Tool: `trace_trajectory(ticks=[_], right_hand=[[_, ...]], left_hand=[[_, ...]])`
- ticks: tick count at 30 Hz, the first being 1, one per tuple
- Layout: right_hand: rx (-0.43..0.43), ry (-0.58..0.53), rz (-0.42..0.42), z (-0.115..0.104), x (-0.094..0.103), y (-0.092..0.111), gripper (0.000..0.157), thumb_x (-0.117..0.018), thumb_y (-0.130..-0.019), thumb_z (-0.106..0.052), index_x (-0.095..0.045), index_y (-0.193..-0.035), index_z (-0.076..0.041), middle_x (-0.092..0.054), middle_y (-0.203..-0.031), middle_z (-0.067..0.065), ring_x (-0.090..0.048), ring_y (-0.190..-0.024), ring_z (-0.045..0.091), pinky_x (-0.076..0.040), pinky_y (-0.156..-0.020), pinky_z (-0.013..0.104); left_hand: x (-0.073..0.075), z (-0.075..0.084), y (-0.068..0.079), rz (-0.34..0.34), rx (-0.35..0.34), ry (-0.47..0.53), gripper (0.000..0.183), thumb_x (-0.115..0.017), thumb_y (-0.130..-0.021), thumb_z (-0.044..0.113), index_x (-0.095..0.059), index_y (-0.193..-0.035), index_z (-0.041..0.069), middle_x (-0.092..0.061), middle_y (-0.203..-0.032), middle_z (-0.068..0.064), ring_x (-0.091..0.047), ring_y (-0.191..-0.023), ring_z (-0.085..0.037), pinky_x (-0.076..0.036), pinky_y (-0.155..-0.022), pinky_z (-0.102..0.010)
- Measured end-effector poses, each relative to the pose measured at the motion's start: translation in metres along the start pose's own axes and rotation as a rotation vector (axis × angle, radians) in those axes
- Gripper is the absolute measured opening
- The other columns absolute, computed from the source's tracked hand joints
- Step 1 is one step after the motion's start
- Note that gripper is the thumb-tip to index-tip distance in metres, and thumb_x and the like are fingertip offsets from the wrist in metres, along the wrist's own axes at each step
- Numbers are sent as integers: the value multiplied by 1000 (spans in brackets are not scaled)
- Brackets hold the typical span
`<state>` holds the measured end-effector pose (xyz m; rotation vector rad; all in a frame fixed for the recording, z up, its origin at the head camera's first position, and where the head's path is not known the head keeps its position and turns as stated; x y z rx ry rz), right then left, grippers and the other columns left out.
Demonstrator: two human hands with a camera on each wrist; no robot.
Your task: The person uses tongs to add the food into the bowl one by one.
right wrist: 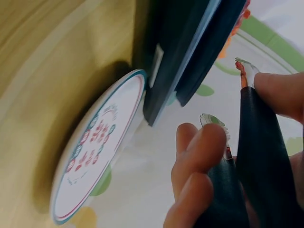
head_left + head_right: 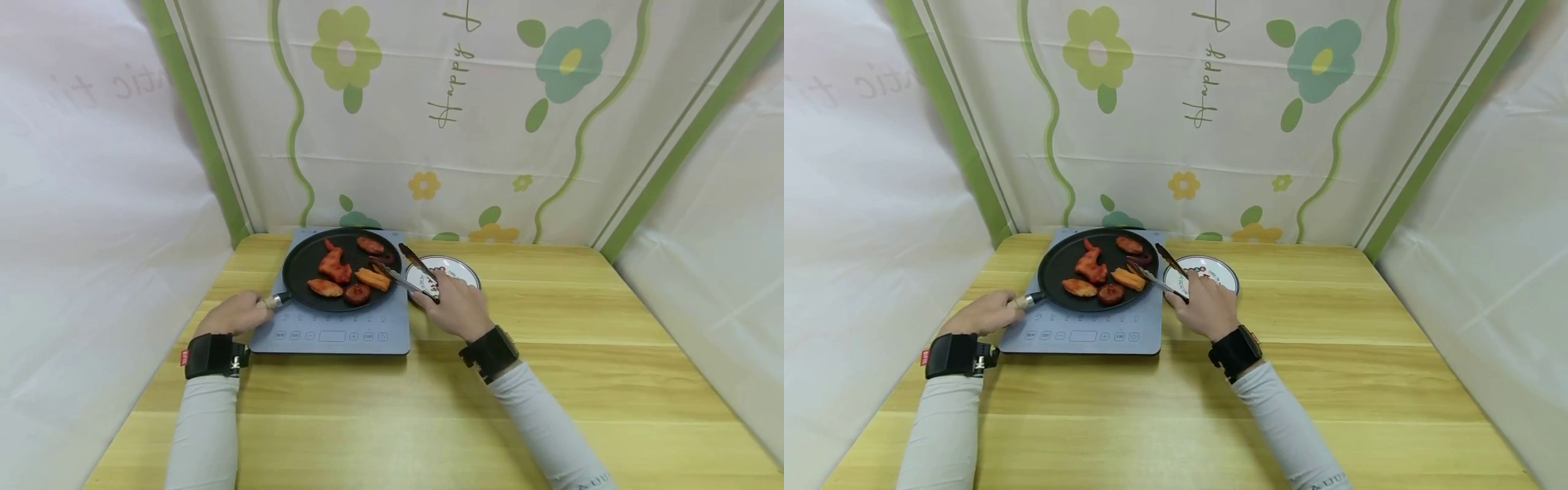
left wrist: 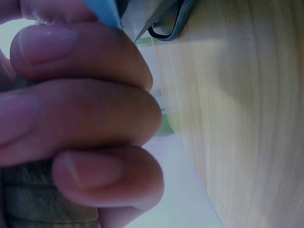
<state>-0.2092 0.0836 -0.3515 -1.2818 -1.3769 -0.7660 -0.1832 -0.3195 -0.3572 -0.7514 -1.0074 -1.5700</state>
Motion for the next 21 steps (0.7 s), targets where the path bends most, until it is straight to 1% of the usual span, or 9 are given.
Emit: trace_trajectory(ticks=[3,5,9,12,16,18,21], right_hand=[[-19,14,-16,9,-3,1,79,-44,-88,-68,-41,-144,-12,-66,-119,16,-67,-99,33,-51,-67,47],[-31,20,-25,13,-4,2,79,-44,-88,-68,-42,-144,-12,-67,-119,16,-67,-100,34,-52,-67,47],[-43,13,-36,21,-8,4,78,-45,-88,-68,-43,-143,-12,-68,-116,16,-68,-97,34,-51,-61,43],[-61,13,-40,27,-10,5,78,-43,-89,-69,-42,-144,-13,-68,-117,16,-67,-100,34,-51,-61,43],[-92,18,-30,33,-11,7,77,-40,-89,-70,-44,-141,-13,-67,-116,16,-67,-100,34,-51,-64,45],[-98,14,-28,35,-11,7,75,-40,-89,-69,-46,-137,-11,-68,-112,15,-67,-96,33,-50,-61,43],[-110,7,-32,38,-12,7,71,-40,-90,-69,-50,-130,-11,-68,-103,12,-67,-88,29,-44,-56,36]], left_hand=[[0,-1,-1,2,4,-3,18,-48,-84,25,-47,-76,10,-46,-73,-4,-46,-65,-20,-33,-58,-31],[-1,-1,-1,2,5,-3,18,-48,-84,26,-47,-76,9,-46,-73,-4,-46,-65,-20,-33,-58,-31],[-1,-2,-1,-2,12,-2,19,-48,-84,26,-48,-78,9,-47,-75,-5,-47,-66,-21,-34,-58,-31],[-1,-2,-1,-5,12,-3,19,-49,-84,26,-48,-79,8,-48,-75,-5,-47,-67,-21,-34,-59,-31],[0,-1,0,-6,6,-2,18,-50,-84,26,-48,-78,9,-48,-76,-5,-48,-68,-21,-35,-59,-31],[0,0,0,-6,6,-1,18,-50,-84,26,-48,-79,8,-49,-76,-5,-48,-68,-21,-35,-59,-31],[0,0,0,-5,5,0,19,-51,-83,26,-49,-80,8,-49,-76,-6,-48,-69,-21,-35,-59,-31]])
Point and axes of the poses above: each hand's wrist, its own y-axis away from the middle knuckle, its own x-axis out of the back of the hand, z = x × y, the point moved 3 cm from there along -y, towards the middle knuckle
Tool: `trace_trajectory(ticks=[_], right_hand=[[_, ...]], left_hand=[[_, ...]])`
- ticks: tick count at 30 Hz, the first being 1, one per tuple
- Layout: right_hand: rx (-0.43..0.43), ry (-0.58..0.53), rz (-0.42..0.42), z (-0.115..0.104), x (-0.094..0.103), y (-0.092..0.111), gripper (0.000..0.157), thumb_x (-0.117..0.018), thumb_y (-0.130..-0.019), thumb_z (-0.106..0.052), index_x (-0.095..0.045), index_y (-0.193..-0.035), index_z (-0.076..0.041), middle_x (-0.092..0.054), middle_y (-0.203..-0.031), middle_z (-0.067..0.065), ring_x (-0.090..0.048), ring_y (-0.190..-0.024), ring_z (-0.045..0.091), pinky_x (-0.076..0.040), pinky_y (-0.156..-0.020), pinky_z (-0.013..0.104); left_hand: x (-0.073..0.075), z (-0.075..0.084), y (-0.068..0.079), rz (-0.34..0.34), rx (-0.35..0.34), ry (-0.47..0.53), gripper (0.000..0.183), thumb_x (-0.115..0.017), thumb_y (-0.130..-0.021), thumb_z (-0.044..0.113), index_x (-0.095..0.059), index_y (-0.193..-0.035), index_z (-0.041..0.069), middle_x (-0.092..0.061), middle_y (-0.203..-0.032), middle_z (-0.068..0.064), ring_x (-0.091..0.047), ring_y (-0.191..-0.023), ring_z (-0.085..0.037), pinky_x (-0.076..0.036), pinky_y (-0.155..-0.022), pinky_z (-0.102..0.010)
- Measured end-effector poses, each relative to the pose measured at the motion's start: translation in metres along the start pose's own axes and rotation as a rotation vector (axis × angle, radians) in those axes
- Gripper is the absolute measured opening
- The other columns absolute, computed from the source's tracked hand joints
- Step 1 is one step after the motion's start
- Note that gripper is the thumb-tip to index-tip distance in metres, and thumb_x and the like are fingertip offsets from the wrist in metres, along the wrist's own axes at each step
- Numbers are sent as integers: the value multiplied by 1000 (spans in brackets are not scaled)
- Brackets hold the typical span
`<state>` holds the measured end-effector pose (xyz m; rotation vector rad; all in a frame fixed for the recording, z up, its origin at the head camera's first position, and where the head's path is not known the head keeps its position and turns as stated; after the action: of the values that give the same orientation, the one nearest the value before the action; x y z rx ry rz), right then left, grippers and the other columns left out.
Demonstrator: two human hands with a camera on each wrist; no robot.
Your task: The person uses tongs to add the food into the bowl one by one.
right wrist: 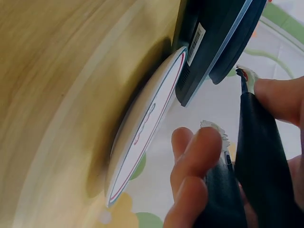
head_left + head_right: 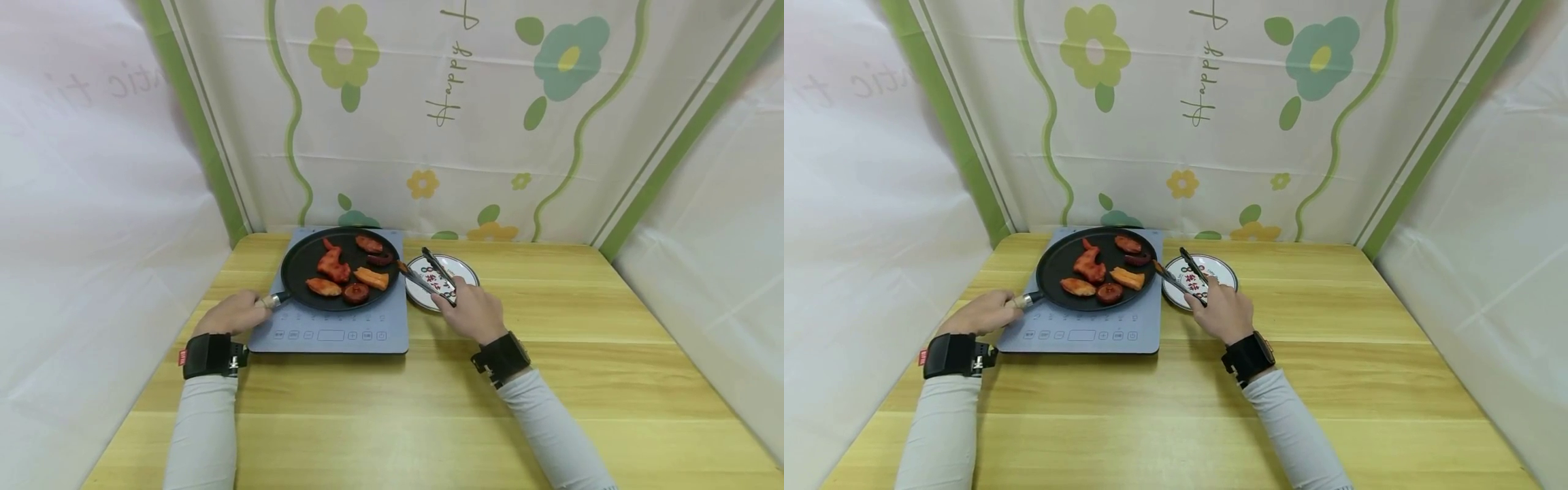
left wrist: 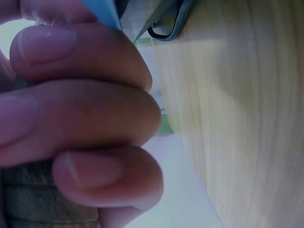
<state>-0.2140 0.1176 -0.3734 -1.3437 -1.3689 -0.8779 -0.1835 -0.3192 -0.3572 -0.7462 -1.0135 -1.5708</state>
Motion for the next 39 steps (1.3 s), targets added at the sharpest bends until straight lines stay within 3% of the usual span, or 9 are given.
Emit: trace_trajectory(ticks=[4,10,16,26,33,39], right_hand=[[-10,-13,-1,3,-1,-1,68,-40,-89,-69,-54,-122,-11,-67,-96,9,-65,-82,25,-39,-54,32],[-33,-18,-4,8,-1,-2,68,-43,-90,-67,-53,-123,-9,-68,-102,14,-67,-88,32,-45,-59,38],[-55,13,-17,15,-5,-6,66,-47,-89,-65,-55,-116,-6,-68,-96,18,-67,-82,33,-44,-55,38],[-78,51,-48,18,-10,-8,62,-53,-88,-62,-59,-110,-5,-62,-106,16,-62,-93,32,-48,-69,49],[-83,58,-62,16,-13,-9,57,-56,-87,-57,-61,-108,-4,-56,-106,18,-60,-87,32,-48,-65,49],[-119,50,-85,11,-13,-10,61,-58,-87,-56,-59,-116,-2,-49,-115,25,-52,-104,43,-48,-72,54]], left_hand=[[0,-1,0,1,1,1,19,-51,-83,26,-50,-81,7,-50,-77,-6,-48,-70,-22,-35,-60,-31],[0,-3,-1,1,9,-4,20,-51,-83,27,-51,-83,7,-51,-78,-7,-49,-70,-22,-35,-60,-31],[-1,-2,0,3,9,-2,19,-52,-82,26,-50,-81,7,-50,-77,-6,-48,-69,-21,-35,-59,-31],[0,-4,3,4,8,-15,20,-52,-83,27,-51,-82,7,-50,-77,-6,-48,-69,-21,-35,-59,-31],[2,-4,7,-11,-16,-4,18,-48,-85,26,-47,-77,9,-43,-71,-2,-43,-62,-19,-32,-56,-31],[6,-4,11,-17,13,-15,28,-51,-86,34,-52,-90,6,-48,-75,-4,-47,-66,-19,-33,-56,-31]])
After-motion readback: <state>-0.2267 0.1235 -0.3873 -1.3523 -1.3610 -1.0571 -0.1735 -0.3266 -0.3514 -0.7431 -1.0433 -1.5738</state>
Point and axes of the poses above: each hand's wrist, its own y-axis away from the middle knuckle, its own x-axis out of the back of the hand, z = x × y, the point moved 3 cm from there along -y, towards the middle knuckle
